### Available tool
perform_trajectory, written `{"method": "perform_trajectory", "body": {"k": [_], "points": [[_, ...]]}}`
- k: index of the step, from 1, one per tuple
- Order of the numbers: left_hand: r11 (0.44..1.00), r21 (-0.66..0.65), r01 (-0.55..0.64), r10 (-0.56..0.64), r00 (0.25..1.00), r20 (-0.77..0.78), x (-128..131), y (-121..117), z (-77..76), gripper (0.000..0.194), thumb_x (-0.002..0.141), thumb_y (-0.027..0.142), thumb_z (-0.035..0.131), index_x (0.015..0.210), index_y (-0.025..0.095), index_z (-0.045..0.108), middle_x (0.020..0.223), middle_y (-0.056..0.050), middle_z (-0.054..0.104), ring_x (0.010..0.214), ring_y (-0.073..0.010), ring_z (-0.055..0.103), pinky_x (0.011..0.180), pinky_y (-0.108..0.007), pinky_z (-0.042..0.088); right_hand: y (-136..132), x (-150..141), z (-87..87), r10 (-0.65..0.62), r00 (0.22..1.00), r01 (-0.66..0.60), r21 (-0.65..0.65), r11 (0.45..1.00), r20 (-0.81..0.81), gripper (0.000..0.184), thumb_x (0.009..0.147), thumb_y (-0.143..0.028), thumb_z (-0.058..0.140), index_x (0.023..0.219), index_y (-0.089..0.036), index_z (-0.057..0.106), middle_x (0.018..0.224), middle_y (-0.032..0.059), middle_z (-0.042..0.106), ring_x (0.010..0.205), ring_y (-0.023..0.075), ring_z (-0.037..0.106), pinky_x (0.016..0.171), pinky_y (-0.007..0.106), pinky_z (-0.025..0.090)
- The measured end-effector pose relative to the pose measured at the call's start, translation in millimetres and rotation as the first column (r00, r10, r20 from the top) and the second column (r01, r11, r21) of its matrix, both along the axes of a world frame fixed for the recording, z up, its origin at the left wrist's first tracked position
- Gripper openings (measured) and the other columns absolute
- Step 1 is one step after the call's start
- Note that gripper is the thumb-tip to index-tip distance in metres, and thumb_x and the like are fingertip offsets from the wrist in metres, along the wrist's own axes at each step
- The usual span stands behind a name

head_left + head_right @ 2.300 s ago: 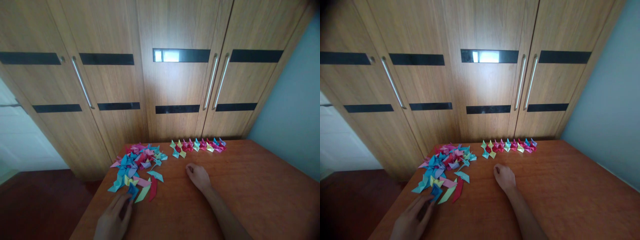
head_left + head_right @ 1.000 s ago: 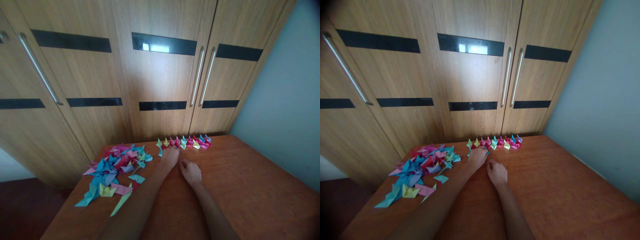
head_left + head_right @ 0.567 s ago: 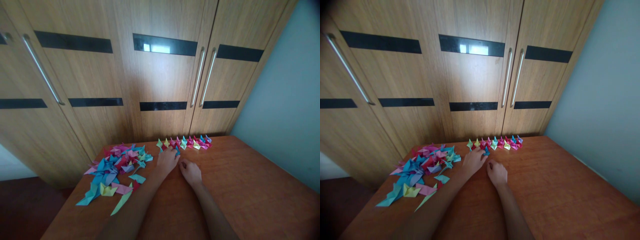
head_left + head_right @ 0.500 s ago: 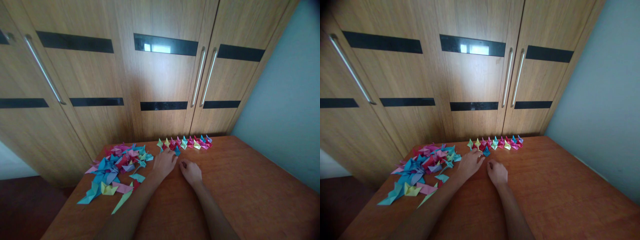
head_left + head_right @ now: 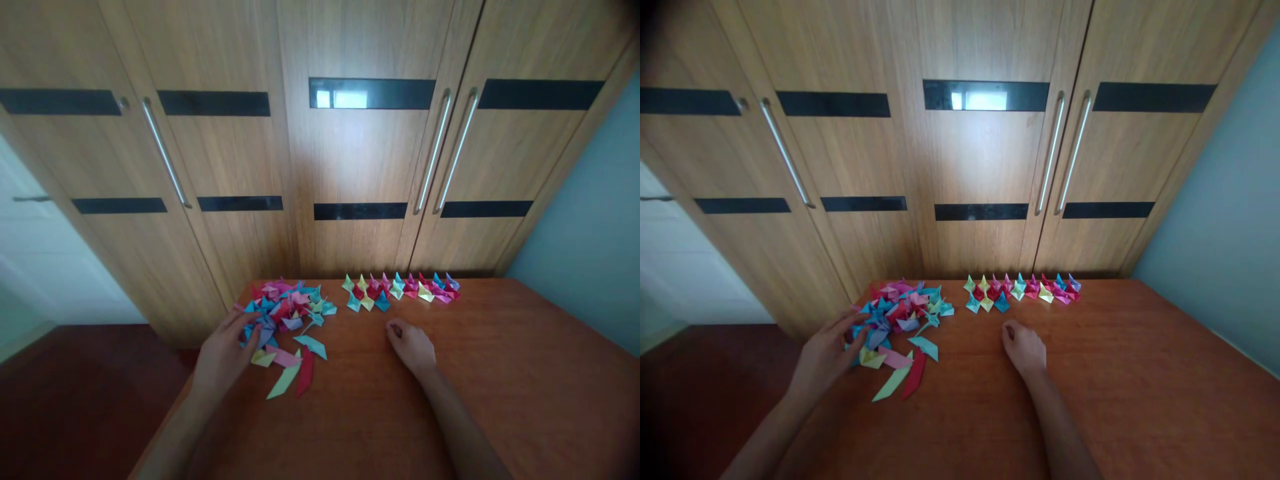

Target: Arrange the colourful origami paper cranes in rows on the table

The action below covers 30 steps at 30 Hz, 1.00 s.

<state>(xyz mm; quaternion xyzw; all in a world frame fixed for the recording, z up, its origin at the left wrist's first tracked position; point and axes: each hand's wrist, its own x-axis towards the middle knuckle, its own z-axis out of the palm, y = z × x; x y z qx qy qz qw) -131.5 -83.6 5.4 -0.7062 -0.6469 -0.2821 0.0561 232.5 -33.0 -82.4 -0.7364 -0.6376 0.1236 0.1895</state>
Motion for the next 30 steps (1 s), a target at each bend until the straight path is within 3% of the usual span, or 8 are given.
{"method": "perform_trajectory", "body": {"k": [3,8,14,19,25,30], "points": [[0.988,-0.064,-0.143,0.142,0.99,-0.015,-35,-15,-4.8,0.037,0.086,0.045,0.04,0.104,0.022,0.062,0.103,-0.003,0.063,0.077,-0.0167,0.062,0.071,-0.026,0.048,0,0,-1.8,0.004,1.0,-0.004,0.004,1.0,-0.001,0.025,0.088,-0.038,0.042,0.094,-0.029,0.064,0.084,0.0013,0.068,0.08,0.0176,0.062,0.058,0.023,0.033],[0.963,-0.203,-0.176,0.17,0.984,-0.051,-59,-36,-25.1,0.037,0.085,0.047,0.041,0.105,0.023,0.062,0.104,-0.003,0.063,0.073,-0.0152,0.063,0.067,-0.024,0.049,-1,0,-1.4,0.014,1.0,-0.014,-0.001,1.0,0.001,0.024,0.087,-0.038,0.042,0.093,-0.029,0.063,0.084,0.001,0.068,0.08,0.0184,0.062,0.057,0.024,0.032],[0.946,-0.284,-0.159,0.162,0.987,-0.012,-68,-45,-39.5,0.035,0.084,0.045,0.044,0.105,0.024,0.063,0.107,-0.003,0.066,0.09,-0.0197,0.065,0.077,-0.026,0.05,-3,0,-0.8,0.018,1.0,-0.018,-0.001,1.0,-0.007,0.022,0.087,-0.036,0.042,0.094,-0.029,0.063,0.085,0.0002,0.068,0.079,0.0175,0.062,0.057,0.023,0.032],[0.941,-0.318,-0.113,0.146,0.986,0.082,-70,-44,-45.3,0.034,0.08,0.044,0.048,0.103,0.023,0.063,0.094,-0.002,0.071,0.082,-0.0194,0.067,0.073,-0.024,0.051,-3,-1,1.0,0.016,1.0,-0.015,-0.016,1.0,0.006,0.023,0.086,-0.035,0.043,0.095,-0.028,0.063,0.087,0.0006,0.067,0.081,0.0168,0.062,0.058,0.023,0.033],[0.936,-0.329,-0.129,0.175,0.978,0.116,-73,-42,-53.8,0.03,0.079,0.041,0.05,0.098,0.023,0.064,0.094,-0.001,0.072,0.082,-0.0198,0.068,0.071,-0.024,0.052,-3,-1,1.6,0.015,1.0,-0.015,-0.004,1.0,-0.026,0.022,0.085,-0.035,0.043,0.092,-0.029,0.063,0.086,-0.0001,0.067,0.08,0.0165,0.062,0.06,0.023,0.034],[0.961,-0.26,-0.097,0.142,0.976,0.162,-70,-47,-53.9,0.03,0.077,0.044,0.053,0.092,0.024,0.068,0.09,0.001,0.073,0.078,-0.0187,0.068,0.068,-0.021,0.052,-3,-1,1.9,0.018,1.0,-0.018,0.002,1.0,-0.025,0.021,0.085,-0.034,0.043,0.091,-0.028,0.063,0.083,-0.0005,0.067,0.078,0.0165,0.061,0.059,0.023,0.034]]}}
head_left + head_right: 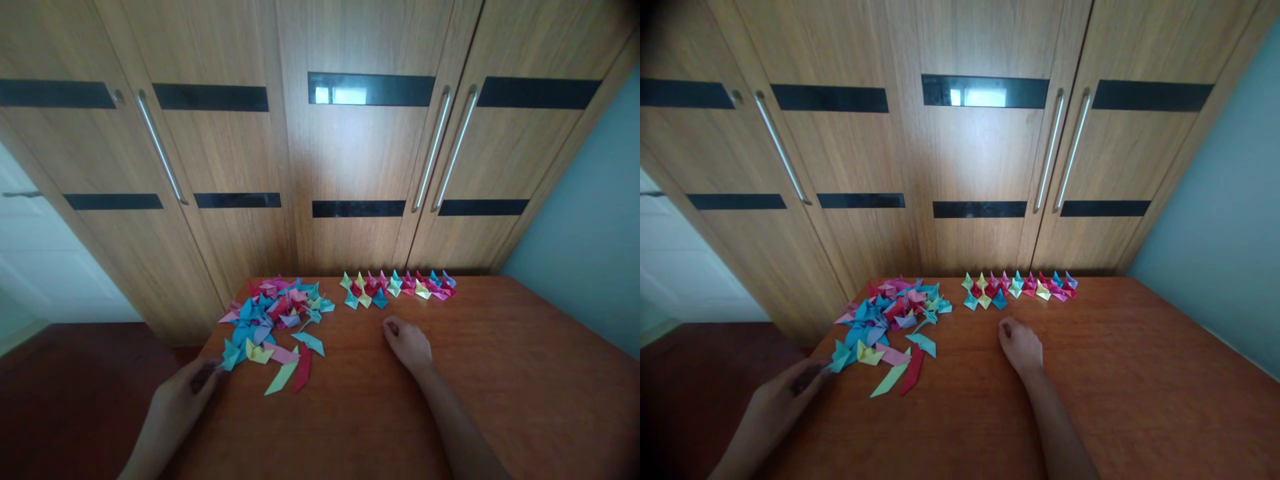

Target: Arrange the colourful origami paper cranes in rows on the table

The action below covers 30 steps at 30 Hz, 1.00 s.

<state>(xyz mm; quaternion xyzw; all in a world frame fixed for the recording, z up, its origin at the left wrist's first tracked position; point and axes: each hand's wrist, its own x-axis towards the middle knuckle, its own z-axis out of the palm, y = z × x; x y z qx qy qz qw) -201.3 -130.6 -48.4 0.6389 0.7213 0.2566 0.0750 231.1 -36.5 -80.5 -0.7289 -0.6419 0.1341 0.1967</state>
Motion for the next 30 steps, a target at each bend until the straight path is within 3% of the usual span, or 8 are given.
{"method": "perform_trajectory", "body": {"k": [8,10,12,16,18,24,27,30], "points": [[0.974,0.225,-0.002,-0.005,1.0,0.03,31,6,20.3,0.035,0.076,0.05,0.055,0.089,0.02,0.068,0.083,-0.002,0.072,0.066,-0.0163,0.066,0.057,-0.021,0.05,0,-2,4.7,-0.021,1.0,0.021,-0.016,1.0,0.013,0.02,0.084,-0.033,0.044,0.09,-0.029,0.063,0.087,-0.0011,0.067,0.078,0.0164,0.061,0.056,0.023,0.032],[0.948,0.314,0.06,-0.071,0.997,0.023,54,17,27.6,0.034,0.076,0.051,0.055,0.086,0.02,0.068,0.081,-0.002,0.071,0.065,-0.016,0.065,0.054,-0.021,0.049,0,-2,4.9,-0.021,1.0,0.021,-0.017,1.0,0.008,0.019,0.084,-0.032,0.045,0.089,-0.029,0.063,0.086,-0.0011,0.067,0.078,0.0161,0.061,0.056,0.022,0.032],[0.913,0.348,0.213,-0.226,0.974,-0.004,87,30,33.8,0.029,0.08,0.046,0.055,0.088,0.021,0.067,0.085,-0.002,0.071,0.072,-0.0161,0.065,0.061,-0.022,0.05,1,-1,4.2,-0.022,1.0,0.022,-0.011,1.0,0.0,0.019,0.084,-0.032,0.046,0.089,-0.029,0.064,0.084,-0.0012,0.067,0.078,0.016,0.061,0.056,0.022,0.032],[0.772,0.299,0.561,-0.586,0.81,-0.006,169,61,39.4,0.016,0.085,0.028,0.052,0.091,0.022,0.066,0.09,-0.002,0.069,0.081,-0.0147,0.064,0.074,-0.024,0.049,2,1,1.4,0.003,0.999,-0.002,0.03,1.0,-0.032,0.019,0.084,-0.032,0.046,0.087,-0.028,0.065,0.083,-0.0005,0.067,0.077,0.0153,0.061,0.057,0.021,0.033],[0.705,0.273,0.655,-0.68,0.734,-0.005,211,80,38.6,0.015,0.085,0.023,0.052,0.092,0.022,0.065,0.09,-0.002,0.069,0.082,-0.0142,0.063,0.076,-0.024,0.048,3,4,-0.3,0.006,0.999,-0.003,0.051,0.999,-0.051,0.02,0.084,-0.032,0.047,0.087,-0.027,0.066,0.082,0.0004,0.068,0.076,0.0153,0.062,0.059,0.021,0.034],[0.639,0.141,0.756,-0.745,0.654,-0.127,302,133,27.6,0.015,0.085,0.017,0.051,0.088,0.02,0.066,0.089,-0.003,0.068,0.083,-0.0152,0.061,0.075,-0.024,0.045,10,21,-5.7,-0.15,0.978,0.169,0.125,0.978,-0.147,0.024,0.083,-0.03,0.046,0.091,-0.024,0.068,0.079,0.0044,0.07,0.078,0.019,0.064,0.063,0.022,0.039],[0.639,0.104,0.762,-0.747,0.647,-0.153,324,144,18.5,0.016,0.085,0.017,0.051,0.083,0.019,0.066,0.086,-0.003,0.067,0.082,-0.0164,0.061,0.073,-0.025,0.044,15,31,-8.8,-0.216,0.936,0.269,0.171,0.948,-0.278,0.03,0.084,-0.03,0.041,0.099,-0.023,0.066,0.082,0.0044,0.07,0.077,0.019,0.065,0.065,0.022,0.043],[0.642,0.084,0.762,-0.746,0.647,-0.159,333,146,8.6,0.017,0.086,0.017,0.049,0.084,0.019,0.066,0.086,-0.004,0.067,0.082,-0.0167,0.061,0.074,-0.025,0.044,18,36,-10.9,-0.184,0.891,0.272,0.165,0.948,-0.414,0.036,0.085,-0.029,0.036,0.106,-0.021,0.064,0.082,0.003,0.07,0.071,0.017,0.065,0.066,0.022,0.046]]}}
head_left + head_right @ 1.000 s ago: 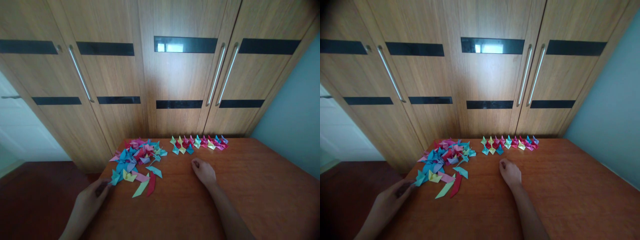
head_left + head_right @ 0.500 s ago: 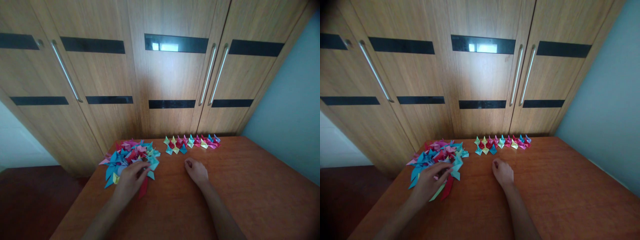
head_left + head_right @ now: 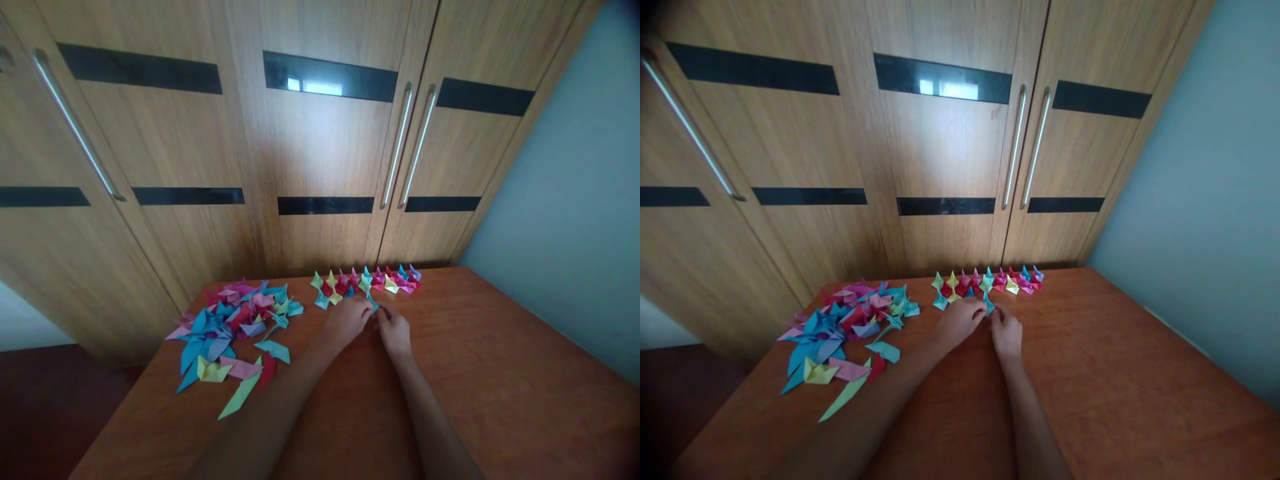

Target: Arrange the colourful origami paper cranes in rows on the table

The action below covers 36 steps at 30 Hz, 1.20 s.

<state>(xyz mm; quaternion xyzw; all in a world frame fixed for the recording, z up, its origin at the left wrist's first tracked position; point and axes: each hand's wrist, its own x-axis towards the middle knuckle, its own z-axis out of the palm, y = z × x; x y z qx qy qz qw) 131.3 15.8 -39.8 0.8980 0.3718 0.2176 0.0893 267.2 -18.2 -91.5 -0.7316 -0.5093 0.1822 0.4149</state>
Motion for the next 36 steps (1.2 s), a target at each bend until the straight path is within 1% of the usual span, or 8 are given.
{"method": "perform_trajectory", "body": {"k": [2,5,11,15,22,26,30,36], "points": [[1.0,-0.004,-0.015,0.015,1.0,-0.014,2,1,-5.2,0.019,0.087,0.017,0.047,0.087,0.019,0.066,0.088,-0.005,0.067,0.083,-0.0169,0.061,0.075,-0.026,0.045,2,0,-0.4,0.003,1.0,-0.003,-0.011,1.0,0.001,0.036,0.085,-0.03,0.037,0.108,-0.022,0.063,0.084,0.0028,0.07,0.072,0.0174,0.066,0.066,0.022,0.047],[0.999,-0.003,-0.043,0.043,0.999,-0.033,4,4,-9.0,0.021,0.088,0.018,0.044,0.092,0.019,0.065,0.094,-0.006,0.067,0.087,-0.0174,0.061,0.077,-0.027,0.045,3,-3,0.6,-0.023,0.997,0.026,-0.034,0.999,0.073,0.036,0.084,-0.03,0.042,0.114,-0.024,0.061,0.091,0.0036,0.07,0.081,0.0194,0.066,0.068,0.023,0.047],[0.993,-0.016,-0.116,0.115,0.989,-0.092,12,14,-7.3,0.024,0.09,0.019,0.04,0.093,0.017,0.064,0.096,-0.009,0.066,0.09,-0.0191,0.061,0.08,-0.03,0.046,4,-2,3.1,-0.08,0.983,0.098,-0.104,0.99,0.168,0.04,0.084,-0.026,0.043,0.121,-0.019,0.055,0.097,0.007,0.07,0.09,0.0208,0.065,0.076,0.025,0.046],[0.989,-0.033,-0.144,0.138,0.979,-0.148,14,16,-5.6,0.026,0.091,0.02,0.039,0.094,0.015,0.064,0.096,-0.012,0.066,0.091,-0.0211,0.062,0.081,-0.032,0.047,6,-1,1.6,-0.059,0.981,0.083,-0.127,0.988,0.185,0.037,0.084,-0.026,0.042,0.118,-0.019,0.058,0.099,0.0071,0.07,0.096,0.0206,0.064,0.081,0.025,0.045],[0.989,-0.044,-0.139,0.125,0.967,-0.222,21,21,-2.5,0.026,0.092,0.022,0.04,0.096,0.014,0.064,0.097,-0.014,0.065,0.093,-0.023,0.062,0.082,-0.034,0.048,6,-1,-0.5,-0.032,0.985,0.053,-0.122,0.991,0.17,0.032,0.084,-0.026,0.044,0.111,-0.021,0.061,0.1,0.0062,0.069,0.097,0.0197,0.063,0.082,0.024,0.044],[0.989,-0.035,-0.146,0.134,0.963,-0.236,25,23,-3.4,0.027,0.092,0.022,0.038,0.097,0.013,0.063,0.098,-0.015,0.065,0.094,-0.0249,0.062,0.081,-0.036,0.048,6,0,-0.3,-0.021,0.984,0.046,-0.14,0.989,0.175,0.031,0.085,-0.026,0.044,0.111,-0.022,0.061,0.101,0.0058,0.069,0.096,0.0196,0.063,0.081,0.024,0.044],[0.986,-0.037,-0.164,0.15,0.959,-0.239,28,26,-2.9,0.026,0.092,0.022,0.04,0.099,0.014,0.063,0.101,-0.015,0.065,0.095,-0.0248,0.062,0.082,-0.036,0.048,6,0,0.2,-0.016,0.986,0.04,-0.138,0.99,0.168,0.03,0.085,-0.026,0.044,0.108,-0.022,0.061,0.101,0.0048,0.069,0.096,0.0193,0.064,0.08,0.023,0.044],[0.982,-0.033,-0.188,0.178,0.963,-0.205,27,22,6.9,0.023,0.091,0.026,0.043,0.102,0.016,0.061,0.102,-0.013,0.065,0.094,-0.0233,0.062,0.081,-0.034,0.047,5,-1,2.4,-0.007,0.982,0.034,-0.14,0.99,0.187,0.03,0.085,-0.025,0.043,0.109,-0.022,0.061,0.101,0.0039,0.069,0.094,0.0182,0.064,0.08,0.023,0.044]]}}
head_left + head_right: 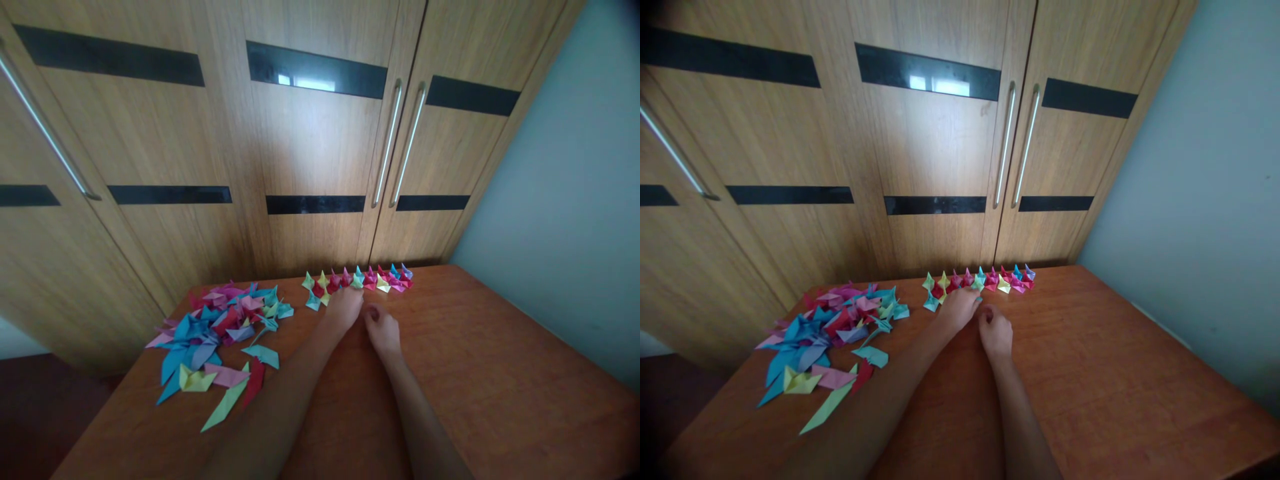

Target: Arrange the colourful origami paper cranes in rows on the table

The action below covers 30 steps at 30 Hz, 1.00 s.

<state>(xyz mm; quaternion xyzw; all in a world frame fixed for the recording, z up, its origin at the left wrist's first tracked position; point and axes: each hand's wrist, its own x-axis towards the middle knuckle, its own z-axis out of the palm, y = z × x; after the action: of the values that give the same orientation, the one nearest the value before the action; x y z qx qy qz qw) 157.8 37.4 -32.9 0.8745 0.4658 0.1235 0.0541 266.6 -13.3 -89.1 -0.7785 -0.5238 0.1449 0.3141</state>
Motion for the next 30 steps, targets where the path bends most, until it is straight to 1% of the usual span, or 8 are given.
{"method": "perform_trajectory", "body": {"k": [3,5,10,13,16,22,26,30], "points": [[1.0,0.026,-0.016,0.016,0.999,0.032,-16,-10,6.8,0.025,0.091,0.032,0.043,0.104,0.019,0.06,0.103,-0.011,0.064,0.096,-0.022,0.06,0.081,-0.032,0.046,-1,-1,1.0,-0.006,1.0,0.006,-0.007,1.0,0.007,0.03,0.085,-0.025,0.043,0.109,-0.023,0.062,0.1,0.0037,0.07,0.094,0.0178,0.064,0.08,0.023,0.044],[0.999,0.042,-0.032,0.03,0.998,0.046,-34,-19,11.0,0.026,0.092,0.034,0.041,0.103,0.02,0.06,0.102,-0.009,0.064,0.095,-0.0216,0.06,0.08,-0.032,0.046,-2,-3,1.7,0.024,1.0,-0.024,-0.014,1.0,0.01,0.03,0.085,-0.026,0.044,0.109,-0.025,0.062,0.099,0.002,0.069,0.094,0.0174,0.063,0.079,0.022,0.044],[0.991,0.055,-0.123,0.116,0.986,0.116,-99,-52,21.4,0.025,0.09,0.031,0.041,0.098,0.022,0.063,0.093,-0.006,0.067,0.086,-0.0187,0.062,0.075,-0.027,0.044,-5,-10,4.7,0.167,0.984,-0.167,-0.007,0.986,0.061,0.031,0.084,-0.027,0.046,0.11,-0.032,0.062,0.108,-0.0025,0.066,0.095,0.0153,0.062,0.078,0.021,0.043],[0.987,0.037,-0.154,0.146,0.976,0.159,-139,-75,27.8,0.025,0.089,0.03,0.042,0.099,0.023,0.063,0.09,-0.004,0.068,0.081,-0.0179,0.062,0.072,-0.026,0.044,-5,-11,5.3,0.169,0.982,-0.167,-0.032,0.985,0.089,0.034,0.083,-0.026,0.046,0.114,-0.032,0.06,0.105,-0.0019,0.067,0.093,0.0153,0.062,0.077,0.021,0.043],[0.982,-0.008,-0.187,0.185,0.965,0.185,-174,-99,30.3,0.025,0.087,0.03,0.042,0.098,0.023,0.064,0.091,-0.003,0.069,0.083,-0.0183,0.063,0.074,-0.027,0.045,-4,-11,3.7,0.148,0.985,-0.144,-0.052,0.988,0.086,0.035,0.084,-0.028,0.047,0.116,-0.031,0.059,0.103,-0.0009,0.067,0.093,0.0167,0.063,0.075,0.022,0.044],[0.934,-0.113,-0.339,0.355,0.915,0.189,-233,-143,17.1,0.028,0.085,0.038,0.044,0.098,0.028,0.067,0.091,-0.001,0.071,0.079,-0.0189,0.065,0.069,-0.025,0.048,-3,-10,1.8,0.057,0.994,-0.057,-0.004,0.998,0.094,0.028,0.087,-0.032,0.043,0.103,-0.027,0.065,0.097,0.0024,0.07,0.09,0.0181,0.064,0.072,0.022,0.043],[0.897,-0.126,-0.424,0.442,0.87,0.22,-267,-166,5.2,0.027,0.083,0.041,0.046,0.093,0.031,0.069,0.098,0.002,0.071,0.086,-0.0205,0.067,0.072,-0.025,0.051,-1,-12,7.0,0.058,0.987,-0.046,-0.08,0.996,0.149,0.029,0.086,-0.04,0.044,0.098,-0.027,0.067,0.092,0.0043,0.07,0.089,0.0208,0.064,0.071,0.026,0.044],[0.855,-0.118,-0.506,0.519,0.833,0.192,-295,-182,-9.8,0.027,0.08,0.043,0.047,0.09,0.032,0.07,0.094,0.004,0.073,0.083,-0.0221,0.068,0.074,-0.027,0.054,6,-13,12.8,0.024,0.981,0.009,-0.171,0.985,0.192,0.034,0.085,-0.048,0.042,0.099,-0.027,0.066,0.092,0.008,0.068,0.089,0.0254,0.064,0.071,0.032,0.045]]}}
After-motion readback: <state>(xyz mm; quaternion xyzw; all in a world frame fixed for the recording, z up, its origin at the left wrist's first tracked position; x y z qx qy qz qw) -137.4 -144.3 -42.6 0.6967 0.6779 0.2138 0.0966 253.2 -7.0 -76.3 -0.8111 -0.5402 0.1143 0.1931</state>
